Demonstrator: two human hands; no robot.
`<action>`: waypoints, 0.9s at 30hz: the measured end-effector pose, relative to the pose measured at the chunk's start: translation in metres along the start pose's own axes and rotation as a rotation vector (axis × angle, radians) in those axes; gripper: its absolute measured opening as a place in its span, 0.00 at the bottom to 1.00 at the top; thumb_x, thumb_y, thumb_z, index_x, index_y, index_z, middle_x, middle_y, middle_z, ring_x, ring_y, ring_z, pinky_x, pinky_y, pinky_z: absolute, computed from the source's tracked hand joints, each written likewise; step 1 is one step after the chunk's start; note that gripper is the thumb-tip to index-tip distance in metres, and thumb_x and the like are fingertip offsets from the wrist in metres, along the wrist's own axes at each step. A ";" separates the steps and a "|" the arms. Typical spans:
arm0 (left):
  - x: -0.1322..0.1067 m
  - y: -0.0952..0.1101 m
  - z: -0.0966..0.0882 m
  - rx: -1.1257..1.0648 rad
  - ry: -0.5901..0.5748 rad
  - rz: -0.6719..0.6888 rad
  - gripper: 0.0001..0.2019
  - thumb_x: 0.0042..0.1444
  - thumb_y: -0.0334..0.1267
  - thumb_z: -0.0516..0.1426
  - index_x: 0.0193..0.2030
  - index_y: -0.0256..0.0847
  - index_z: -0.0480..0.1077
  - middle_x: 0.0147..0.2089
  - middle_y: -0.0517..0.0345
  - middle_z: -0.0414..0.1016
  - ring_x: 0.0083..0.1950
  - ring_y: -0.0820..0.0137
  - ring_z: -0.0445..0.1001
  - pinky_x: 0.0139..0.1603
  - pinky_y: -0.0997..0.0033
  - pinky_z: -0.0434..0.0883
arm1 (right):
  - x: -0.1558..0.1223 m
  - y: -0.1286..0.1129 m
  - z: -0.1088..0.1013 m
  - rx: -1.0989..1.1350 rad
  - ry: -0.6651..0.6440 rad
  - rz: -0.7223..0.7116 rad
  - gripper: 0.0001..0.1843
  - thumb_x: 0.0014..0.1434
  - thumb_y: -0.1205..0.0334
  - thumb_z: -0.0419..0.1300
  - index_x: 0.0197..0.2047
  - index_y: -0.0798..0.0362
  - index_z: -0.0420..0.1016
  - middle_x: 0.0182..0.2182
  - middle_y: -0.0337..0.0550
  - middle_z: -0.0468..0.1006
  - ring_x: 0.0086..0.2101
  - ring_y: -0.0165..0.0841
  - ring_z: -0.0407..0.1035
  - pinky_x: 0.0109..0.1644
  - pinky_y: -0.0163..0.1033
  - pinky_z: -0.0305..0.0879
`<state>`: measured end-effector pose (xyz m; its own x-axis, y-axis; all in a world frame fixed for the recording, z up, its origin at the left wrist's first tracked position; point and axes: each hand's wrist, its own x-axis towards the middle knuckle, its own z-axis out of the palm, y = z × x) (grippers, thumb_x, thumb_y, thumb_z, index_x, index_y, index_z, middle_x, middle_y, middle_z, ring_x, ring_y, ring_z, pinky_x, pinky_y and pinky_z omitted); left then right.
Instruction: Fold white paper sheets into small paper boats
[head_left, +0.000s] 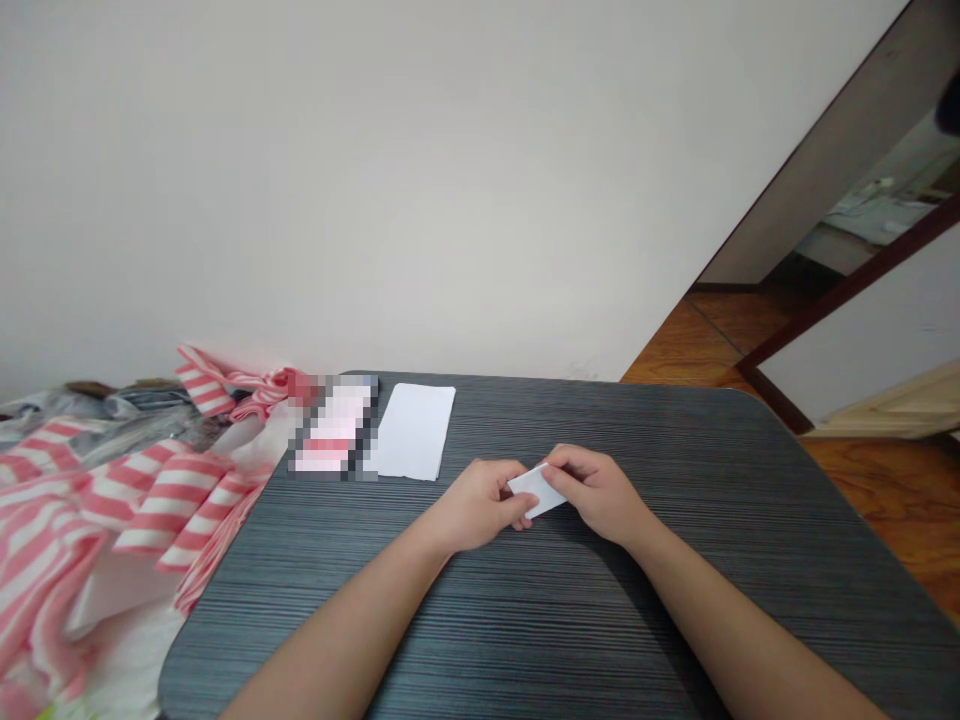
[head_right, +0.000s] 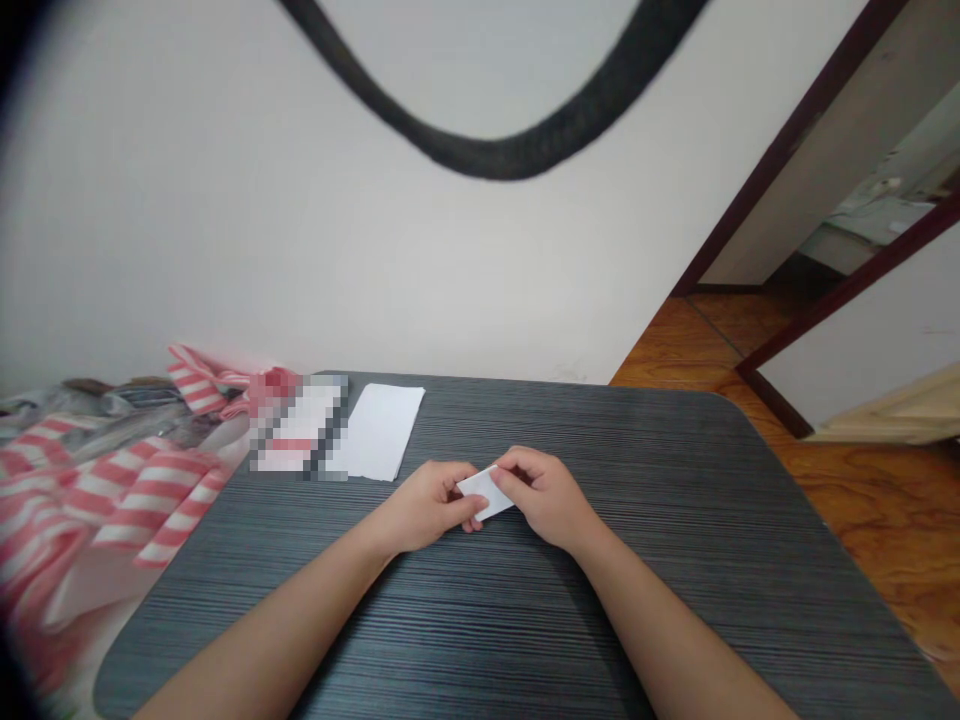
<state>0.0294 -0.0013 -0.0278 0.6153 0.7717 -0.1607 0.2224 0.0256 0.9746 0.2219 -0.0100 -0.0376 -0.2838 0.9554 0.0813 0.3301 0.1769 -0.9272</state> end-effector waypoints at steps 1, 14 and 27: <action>0.000 0.000 0.000 0.010 0.000 0.000 0.09 0.54 0.41 0.55 0.34 0.36 0.69 0.27 0.56 0.75 0.28 0.71 0.74 0.30 0.74 0.70 | 0.000 0.000 0.000 0.003 0.006 0.001 0.09 0.59 0.59 0.55 0.32 0.53 0.74 0.27 0.40 0.72 0.28 0.31 0.66 0.32 0.35 0.61; 0.000 -0.004 -0.001 0.064 -0.034 0.028 0.08 0.55 0.39 0.54 0.34 0.36 0.69 0.28 0.54 0.75 0.28 0.69 0.75 0.30 0.73 0.71 | 0.000 -0.002 -0.001 0.014 0.008 -0.004 0.11 0.60 0.61 0.54 0.27 0.54 0.70 0.26 0.39 0.69 0.27 0.30 0.63 0.31 0.34 0.59; 0.001 -0.004 -0.001 0.050 -0.037 0.010 0.09 0.55 0.40 0.54 0.35 0.35 0.69 0.27 0.54 0.75 0.28 0.70 0.74 0.30 0.73 0.71 | 0.000 0.003 0.000 -0.034 0.025 0.019 0.11 0.59 0.61 0.56 0.28 0.55 0.72 0.24 0.38 0.70 0.26 0.29 0.63 0.30 0.34 0.58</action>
<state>0.0291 -0.0001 -0.0314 0.6448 0.7480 -0.1570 0.2529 -0.0150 0.9674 0.2226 -0.0091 -0.0405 -0.2545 0.9643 0.0734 0.3655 0.1662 -0.9159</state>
